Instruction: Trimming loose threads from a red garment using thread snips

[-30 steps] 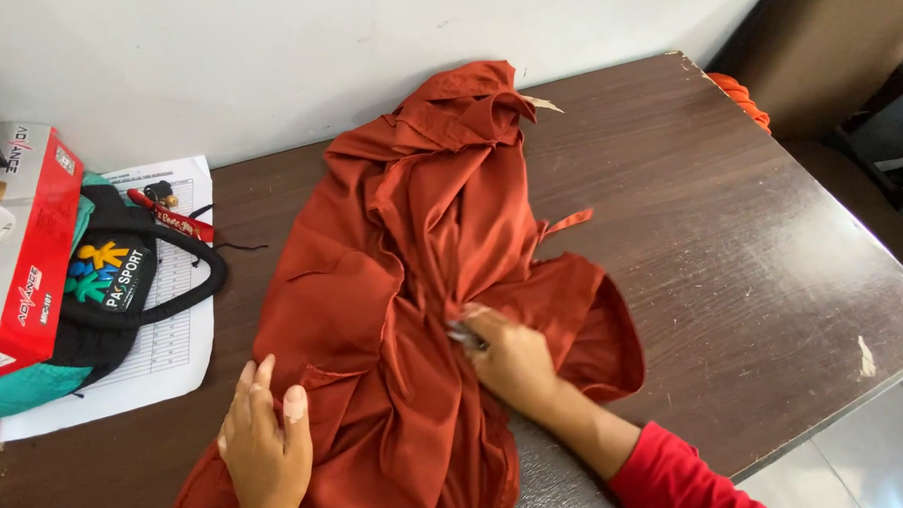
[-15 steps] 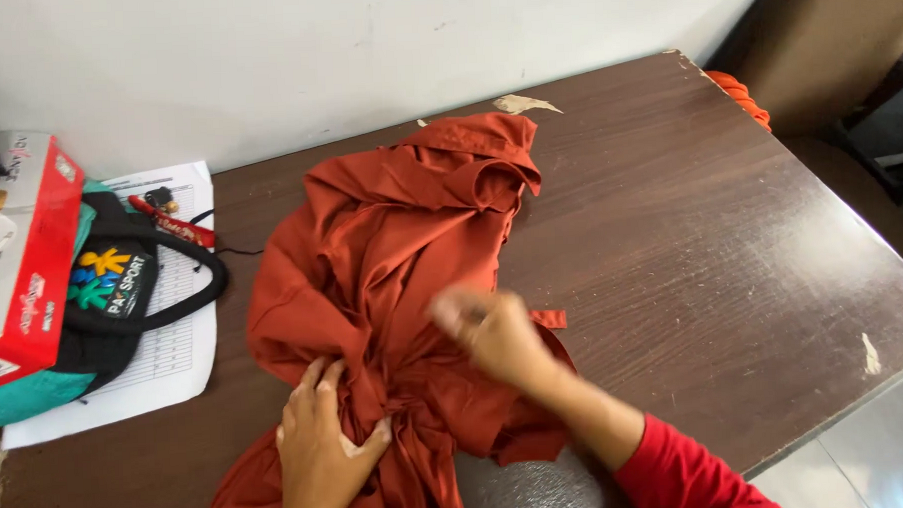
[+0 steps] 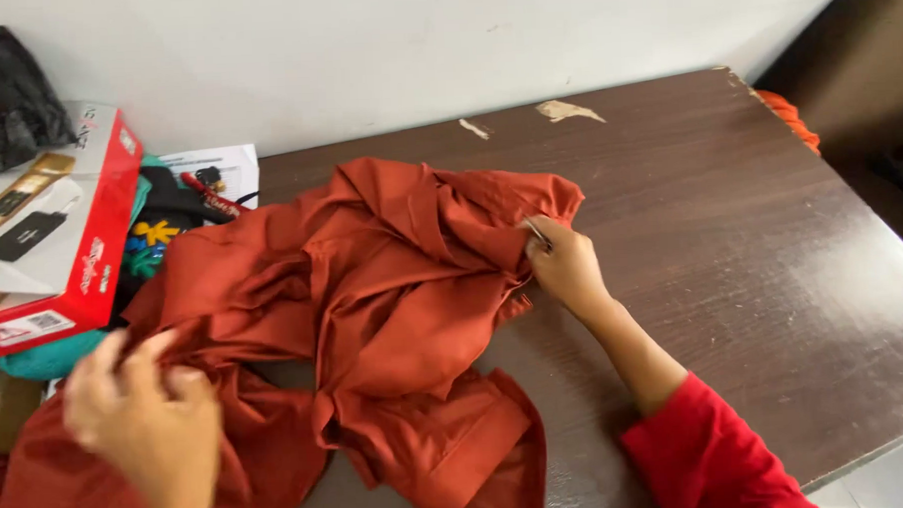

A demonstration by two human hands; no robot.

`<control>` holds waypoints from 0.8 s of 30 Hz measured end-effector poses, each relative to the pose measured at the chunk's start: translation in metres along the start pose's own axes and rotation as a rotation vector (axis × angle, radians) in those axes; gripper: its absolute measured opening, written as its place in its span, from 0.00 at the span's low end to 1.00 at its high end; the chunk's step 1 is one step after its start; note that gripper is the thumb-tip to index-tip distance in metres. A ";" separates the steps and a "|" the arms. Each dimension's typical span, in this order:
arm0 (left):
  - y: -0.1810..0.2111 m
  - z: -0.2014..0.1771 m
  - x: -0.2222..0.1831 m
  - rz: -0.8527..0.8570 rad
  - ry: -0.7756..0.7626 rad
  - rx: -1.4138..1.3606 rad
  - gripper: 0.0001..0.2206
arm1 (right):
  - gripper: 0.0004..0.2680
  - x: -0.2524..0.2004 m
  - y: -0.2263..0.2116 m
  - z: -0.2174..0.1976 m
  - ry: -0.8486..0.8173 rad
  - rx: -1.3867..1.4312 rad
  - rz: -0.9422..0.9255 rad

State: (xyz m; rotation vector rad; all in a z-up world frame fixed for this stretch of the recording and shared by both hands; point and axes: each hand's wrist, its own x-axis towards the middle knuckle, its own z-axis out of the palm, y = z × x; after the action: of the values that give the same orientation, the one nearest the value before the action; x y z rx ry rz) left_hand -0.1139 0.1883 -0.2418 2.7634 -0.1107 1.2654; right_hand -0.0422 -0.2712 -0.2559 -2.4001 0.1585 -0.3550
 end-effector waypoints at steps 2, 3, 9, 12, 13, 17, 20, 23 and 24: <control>0.045 -0.014 0.015 0.043 0.029 -0.140 0.15 | 0.13 -0.016 0.008 0.001 0.010 0.073 -0.030; 0.070 -0.014 0.016 0.117 -0.044 -0.224 0.14 | 0.13 -0.022 0.012 0.001 -0.024 0.224 0.115; 0.145 0.010 -0.016 0.314 -0.317 -0.367 0.14 | 0.11 -0.023 0.065 0.020 -0.016 0.648 0.296; 0.150 0.017 -0.030 0.308 -0.368 -0.373 0.11 | 0.10 -0.021 0.057 0.011 0.018 0.771 0.363; 0.150 0.018 -0.034 0.313 -0.370 -0.373 0.13 | 0.09 -0.020 0.051 0.007 0.045 0.798 0.444; 0.151 0.017 -0.034 0.303 -0.355 -0.377 0.13 | 0.08 -0.016 0.063 0.003 0.062 0.892 0.461; 0.151 0.019 -0.035 0.293 -0.358 -0.390 0.13 | 0.12 -0.025 0.024 -0.015 0.173 0.831 0.574; 0.151 0.023 -0.035 0.288 -0.372 -0.386 0.16 | 0.15 -0.045 -0.027 -0.031 0.579 0.555 0.139; 0.150 0.023 -0.036 0.286 -0.382 -0.389 0.15 | 0.10 -0.053 -0.042 -0.032 0.497 0.581 0.029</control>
State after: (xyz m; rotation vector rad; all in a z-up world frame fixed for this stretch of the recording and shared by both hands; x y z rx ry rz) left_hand -0.1365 0.0372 -0.2747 2.6573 -0.7204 0.6452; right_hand -0.1017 -0.2492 -0.2164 -1.7024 0.2703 -0.8532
